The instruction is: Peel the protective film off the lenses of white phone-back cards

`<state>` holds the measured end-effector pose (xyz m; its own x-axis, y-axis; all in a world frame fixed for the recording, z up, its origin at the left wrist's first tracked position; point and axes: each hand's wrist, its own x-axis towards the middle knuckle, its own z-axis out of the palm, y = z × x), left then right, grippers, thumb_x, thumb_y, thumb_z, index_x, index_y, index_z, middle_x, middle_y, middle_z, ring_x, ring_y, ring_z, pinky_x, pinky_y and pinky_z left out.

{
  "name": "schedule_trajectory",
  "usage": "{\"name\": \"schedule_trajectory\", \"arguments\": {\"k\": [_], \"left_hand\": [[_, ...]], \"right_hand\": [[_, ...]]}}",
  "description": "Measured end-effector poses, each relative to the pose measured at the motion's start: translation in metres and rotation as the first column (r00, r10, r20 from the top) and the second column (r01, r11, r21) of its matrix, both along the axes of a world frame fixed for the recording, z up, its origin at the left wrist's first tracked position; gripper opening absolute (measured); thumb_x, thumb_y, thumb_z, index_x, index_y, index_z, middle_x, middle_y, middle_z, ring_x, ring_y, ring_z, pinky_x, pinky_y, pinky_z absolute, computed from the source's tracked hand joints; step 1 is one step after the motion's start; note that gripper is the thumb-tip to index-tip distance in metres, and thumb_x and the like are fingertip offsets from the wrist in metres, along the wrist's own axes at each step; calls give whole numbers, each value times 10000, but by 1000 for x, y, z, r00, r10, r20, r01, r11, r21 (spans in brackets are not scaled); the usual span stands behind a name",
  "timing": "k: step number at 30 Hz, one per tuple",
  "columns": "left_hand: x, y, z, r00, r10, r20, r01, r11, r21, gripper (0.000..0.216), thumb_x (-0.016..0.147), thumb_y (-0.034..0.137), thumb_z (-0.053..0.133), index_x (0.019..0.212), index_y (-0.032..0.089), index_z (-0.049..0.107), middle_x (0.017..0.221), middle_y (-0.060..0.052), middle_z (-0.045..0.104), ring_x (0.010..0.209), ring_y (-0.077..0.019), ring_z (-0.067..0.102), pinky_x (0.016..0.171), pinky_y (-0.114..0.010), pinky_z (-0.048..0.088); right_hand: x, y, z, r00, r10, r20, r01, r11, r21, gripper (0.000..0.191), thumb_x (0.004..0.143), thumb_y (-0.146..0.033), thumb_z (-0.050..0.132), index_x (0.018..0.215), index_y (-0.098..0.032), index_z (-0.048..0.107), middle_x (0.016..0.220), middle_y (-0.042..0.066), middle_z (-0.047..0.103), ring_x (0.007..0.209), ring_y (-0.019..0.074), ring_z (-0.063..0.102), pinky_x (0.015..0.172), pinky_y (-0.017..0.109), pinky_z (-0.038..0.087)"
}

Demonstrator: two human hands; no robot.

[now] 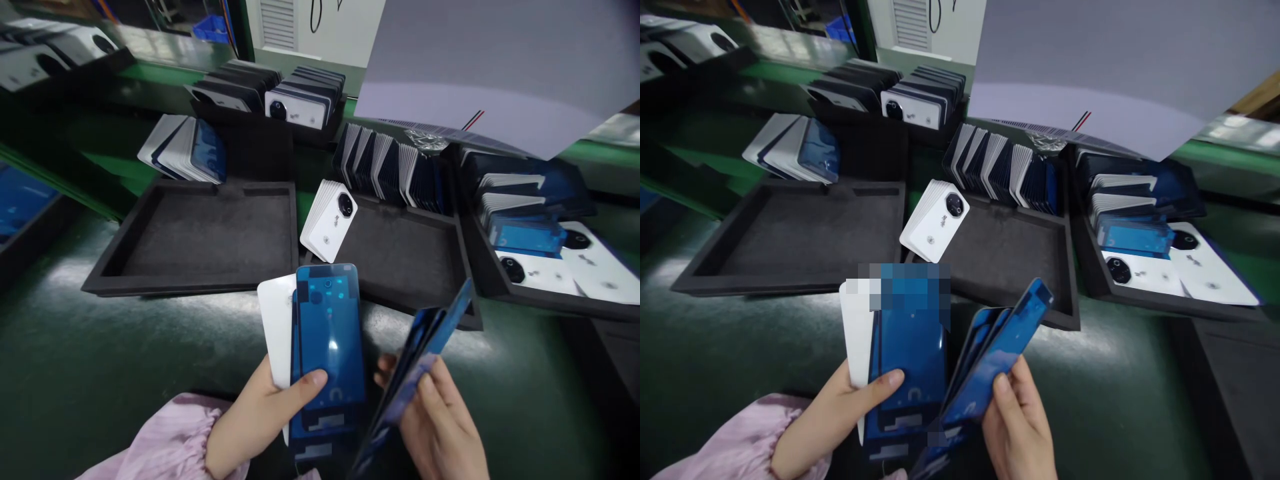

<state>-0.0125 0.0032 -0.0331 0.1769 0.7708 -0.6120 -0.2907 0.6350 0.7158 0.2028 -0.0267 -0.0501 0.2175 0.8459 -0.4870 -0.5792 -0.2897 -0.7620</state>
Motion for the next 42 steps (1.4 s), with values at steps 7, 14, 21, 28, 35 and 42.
{"name": "schedule_trajectory", "arguments": {"k": [7, 14, 21, 28, 35, 42], "left_hand": [[0, -7, -4, 995, -103, 17, 103, 995, -8, 392, 805, 491, 848, 1088, 221, 825, 1152, -52, 829, 1157, -342, 710, 978, -375, 580], [-1, -10, -1, 996, 15, -90, -22, 997, -77, 371, 742, 527, 874, 936, 215, 826, 1038, -23, 834, 1091, -308, 708, 912, -314, 553], [1, -6, 0, 988, 71, -134, -74, 997, -20, 367, 696, 534, 906, 883, 226, 833, 929, -5, 827, 941, -264, 712, 809, -281, 564], [-4, -6, -8, 983, 160, -94, -166, 985, -54, 463, 622, 590, 932, 856, 204, 828, 810, -14, 800, 841, -277, 742, 756, -314, 633], [-6, 2, -1, 970, 242, 0, -241, 967, -77, 541, 645, 527, 948, 1058, 198, 829, 977, -61, 854, 938, -314, 786, 796, -337, 678], [-4, 0, 4, 970, 241, -12, -241, 966, -87, 522, 606, 533, 963, 990, 198, 847, 925, -57, 854, 906, -301, 779, 755, -294, 667]], "right_hand": [[-13, -6, -14, 981, 153, 120, -159, 986, 44, 371, 923, -396, 744, 1291, -390, 695, 1301, 32, 732, 1117, 259, 710, 916, 376, 598], [-5, -4, -18, 969, 109, 222, -122, 991, 46, 376, 896, -425, 769, 1252, -316, 720, 1130, 49, 768, 906, 230, 725, 781, 322, 614], [-3, 5, -11, 972, -91, 215, 81, 995, 55, 313, 814, -389, 859, 1094, -278, 772, 964, 17, 765, 762, 145, 689, 703, 205, 604], [19, 16, 14, 955, -295, -17, 296, 953, 68, 420, 725, -263, 924, 1108, -259, 753, 861, -12, 694, 695, 75, 648, 574, 85, 556], [20, 15, 17, 950, -257, -175, 269, 962, 50, 317, 708, -175, 898, 968, -237, 728, 843, 1, 589, 657, 88, 573, 518, 127, 547], [18, 13, 21, 984, -165, -60, 167, 986, 27, 237, 719, -286, 901, 877, -270, 726, 804, -11, 540, 573, 89, 461, 425, 145, 474]]}}
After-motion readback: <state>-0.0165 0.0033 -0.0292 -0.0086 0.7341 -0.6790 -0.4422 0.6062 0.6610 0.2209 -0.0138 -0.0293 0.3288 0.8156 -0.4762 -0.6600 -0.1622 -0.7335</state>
